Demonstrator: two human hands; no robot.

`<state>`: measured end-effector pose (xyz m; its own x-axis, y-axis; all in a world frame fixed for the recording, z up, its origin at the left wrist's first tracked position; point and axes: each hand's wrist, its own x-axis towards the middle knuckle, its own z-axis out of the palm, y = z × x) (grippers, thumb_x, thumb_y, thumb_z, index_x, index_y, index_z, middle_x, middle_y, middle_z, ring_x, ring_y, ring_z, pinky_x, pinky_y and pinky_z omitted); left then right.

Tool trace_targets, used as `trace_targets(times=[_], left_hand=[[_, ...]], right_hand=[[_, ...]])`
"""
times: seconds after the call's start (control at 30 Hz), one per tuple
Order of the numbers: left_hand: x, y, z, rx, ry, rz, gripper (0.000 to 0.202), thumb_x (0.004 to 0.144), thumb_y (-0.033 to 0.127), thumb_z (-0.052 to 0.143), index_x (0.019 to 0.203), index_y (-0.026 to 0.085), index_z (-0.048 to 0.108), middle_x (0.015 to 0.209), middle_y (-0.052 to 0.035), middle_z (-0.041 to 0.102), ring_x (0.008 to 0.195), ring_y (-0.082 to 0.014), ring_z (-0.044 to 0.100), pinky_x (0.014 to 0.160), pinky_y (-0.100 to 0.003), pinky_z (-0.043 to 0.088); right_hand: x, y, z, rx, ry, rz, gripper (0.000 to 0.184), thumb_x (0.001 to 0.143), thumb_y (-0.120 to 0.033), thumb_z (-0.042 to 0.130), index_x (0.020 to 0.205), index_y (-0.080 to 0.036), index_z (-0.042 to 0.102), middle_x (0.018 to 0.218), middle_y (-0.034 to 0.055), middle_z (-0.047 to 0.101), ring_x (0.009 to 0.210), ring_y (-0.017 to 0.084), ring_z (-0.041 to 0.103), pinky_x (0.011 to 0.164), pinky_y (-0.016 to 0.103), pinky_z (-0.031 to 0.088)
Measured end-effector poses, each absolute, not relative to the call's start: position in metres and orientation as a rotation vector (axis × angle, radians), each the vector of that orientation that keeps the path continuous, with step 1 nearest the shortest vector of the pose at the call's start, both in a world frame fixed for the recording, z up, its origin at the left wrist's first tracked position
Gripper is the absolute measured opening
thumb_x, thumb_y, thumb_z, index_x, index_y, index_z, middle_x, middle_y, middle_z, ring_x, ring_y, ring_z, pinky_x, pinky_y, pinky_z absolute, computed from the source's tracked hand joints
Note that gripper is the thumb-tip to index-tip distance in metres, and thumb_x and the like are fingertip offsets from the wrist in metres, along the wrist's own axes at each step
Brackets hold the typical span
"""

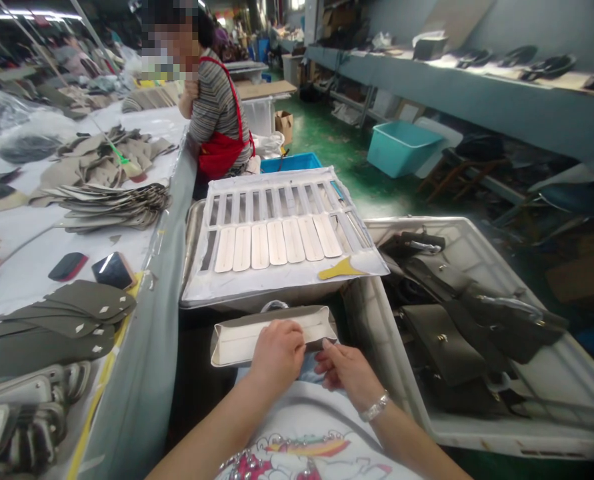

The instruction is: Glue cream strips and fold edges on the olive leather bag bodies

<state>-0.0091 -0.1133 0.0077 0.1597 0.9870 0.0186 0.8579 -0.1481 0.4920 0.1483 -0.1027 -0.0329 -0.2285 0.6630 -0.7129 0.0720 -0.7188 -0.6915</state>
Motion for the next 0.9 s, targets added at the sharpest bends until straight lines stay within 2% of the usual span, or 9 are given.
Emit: trace_targets(times=[0.2,0.27,0.37,0.47,0.5,0.63,0.9], left_hand=[[-0.012,-0.114,0.007,2.06,1.747,0.486,0.012,0.076,0.015,0.057,0.066,0.019,0.062,0.089,-0.0027,0.061,0.086,-0.0187,0.052,0.078,-0.035,0.043],[-0.022,-0.12,0.007,2.044,1.775,0.534,0.006,0.074,0.015,0.059,0.077,0.019,0.063,0.098,-0.004,0.058,0.09,-0.0198,0.052,0.08,-0.036,0.043],[-0.047,-0.133,0.009,2.0,1.899,0.563,0.017,0.071,0.019,0.064,0.088,0.018,0.06,0.1,-0.0057,0.056,0.093,-0.0223,0.05,0.079,-0.037,0.042],[-0.07,-0.142,0.013,1.996,1.841,0.465,0.007,0.077,0.024,0.061,0.074,0.018,0.059,0.081,-0.002,0.057,0.082,-0.019,0.051,0.073,-0.033,0.041],[-0.075,-0.143,0.014,2.003,1.798,0.445,0.011,0.08,0.025,0.058,0.071,0.019,0.059,0.078,-0.0013,0.056,0.079,-0.0176,0.051,0.072,-0.031,0.041],[-0.077,-0.142,0.014,2.029,1.787,0.429,0.02,0.085,0.024,0.049,0.07,0.019,0.06,0.077,-0.0018,0.057,0.078,-0.0166,0.051,0.072,-0.03,0.039],[-0.062,-0.144,0.007,2.06,1.981,0.361,0.017,0.081,0.02,0.049,0.065,0.018,0.052,0.076,-0.0035,0.054,0.077,-0.0192,0.048,0.069,-0.033,0.038]], right_hand=[[0.127,-0.109,-0.03,-1.579,-0.77,1.997,0.032,0.081,-0.042,0.051,0.073,-0.012,0.059,0.059,0.0048,0.065,0.035,0.009,0.053,0.033,0.019,0.037],[0.123,-0.111,-0.03,-1.586,-0.757,1.979,0.033,0.08,-0.043,0.052,0.074,-0.012,0.06,0.06,0.0057,0.065,0.035,0.009,0.052,0.033,0.019,0.038],[0.122,-0.112,-0.032,-1.609,-0.744,1.967,0.034,0.079,-0.045,0.053,0.075,-0.012,0.06,0.063,0.0069,0.067,0.036,0.009,0.052,0.034,0.019,0.038],[0.123,-0.112,-0.034,-1.598,-0.737,1.979,0.034,0.08,-0.045,0.053,0.075,-0.012,0.06,0.065,0.0071,0.067,0.036,0.009,0.052,0.034,0.019,0.038],[0.123,-0.112,-0.034,-1.595,-0.725,1.985,0.033,0.08,-0.044,0.053,0.075,-0.012,0.06,0.065,0.0069,0.067,0.036,0.008,0.052,0.034,0.019,0.038],[0.12,-0.113,-0.029,-1.62,-0.663,2.009,0.031,0.081,-0.042,0.053,0.075,-0.013,0.06,0.066,0.0064,0.067,0.037,0.007,0.052,0.035,0.018,0.038],[0.108,-0.118,-0.026,-1.619,-0.688,2.04,0.03,0.082,-0.042,0.052,0.073,-0.014,0.06,0.065,0.0055,0.067,0.038,0.009,0.054,0.036,0.019,0.039]])
